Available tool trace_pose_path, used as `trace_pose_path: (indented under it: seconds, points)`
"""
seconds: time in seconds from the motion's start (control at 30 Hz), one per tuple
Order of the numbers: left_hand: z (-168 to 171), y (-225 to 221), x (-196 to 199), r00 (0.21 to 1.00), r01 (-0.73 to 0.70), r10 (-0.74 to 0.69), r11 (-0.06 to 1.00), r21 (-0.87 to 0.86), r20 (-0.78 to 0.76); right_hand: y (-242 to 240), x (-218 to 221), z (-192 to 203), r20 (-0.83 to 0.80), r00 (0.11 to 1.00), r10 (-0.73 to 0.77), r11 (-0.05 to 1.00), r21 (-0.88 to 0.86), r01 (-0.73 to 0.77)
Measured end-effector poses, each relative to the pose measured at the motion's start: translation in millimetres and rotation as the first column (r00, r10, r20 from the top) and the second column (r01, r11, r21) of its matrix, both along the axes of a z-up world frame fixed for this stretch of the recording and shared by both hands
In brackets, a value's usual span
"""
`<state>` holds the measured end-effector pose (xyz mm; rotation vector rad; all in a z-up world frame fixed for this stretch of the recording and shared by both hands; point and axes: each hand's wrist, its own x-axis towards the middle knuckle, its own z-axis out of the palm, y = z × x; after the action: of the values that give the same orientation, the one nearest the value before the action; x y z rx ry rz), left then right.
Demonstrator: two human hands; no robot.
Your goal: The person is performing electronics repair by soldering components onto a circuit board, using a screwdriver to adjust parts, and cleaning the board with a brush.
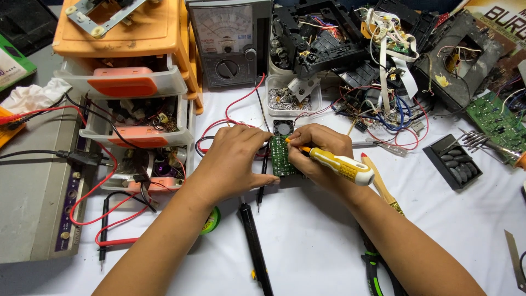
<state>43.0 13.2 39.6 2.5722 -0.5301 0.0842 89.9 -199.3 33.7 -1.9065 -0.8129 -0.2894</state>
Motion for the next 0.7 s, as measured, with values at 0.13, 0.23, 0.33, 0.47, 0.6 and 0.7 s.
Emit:
trace_pose_path:
  seconds: [0.13, 0.23, 0.33, 0.47, 0.6, 0.7]
  points:
    - [0.0, -0.3, -0.2, 1.0, -0.003, 0.003, 1.0, 0.003, 0.001, -0.3, -1.0, -0.2, -0.007, 1.0, 0.007, 1.0, 0.002, -0.007]
    - [0.5, -0.1, -0.1, 1.0, -0.004, 0.004, 1.0, 0.002, -0.006, 0.7, -0.1, -1.3, 0.002, 1.0, -0.003, 1.0, 0.006, 0.003]
    - [0.9, -0.6, -0.5, 1.0, -0.002, 0.002, 1.0, 0.004, -0.001, 0.9, -0.2, -1.4, 0.014, 1.0, -0.008, 1.0, 0.007, 0.008]
    - [1.1, -0.6, -0.5, 1.0, -0.005, 0.005, 1.0, 0.008, -0.002, 1.6, -0.9, -1.1, 0.013, 1.0, -0.017, 1.0, 0.017, 0.017]
    - [1.4, -0.8, -0.8, 1.0, -0.005, 0.005, 1.0, 0.006, -0.005, 0.8, 0.0, -1.4, 0.015, 1.0, 0.0, 1.0, 0.012, 0.0]
    - [4.3, -1.2, -1.2, 1.0, -0.006, 0.006, 1.0, -0.005, -0.018, 0.9, 1.3, -2.6, 0.019, 1.0, -0.006, 1.0, 0.01, 0.005]
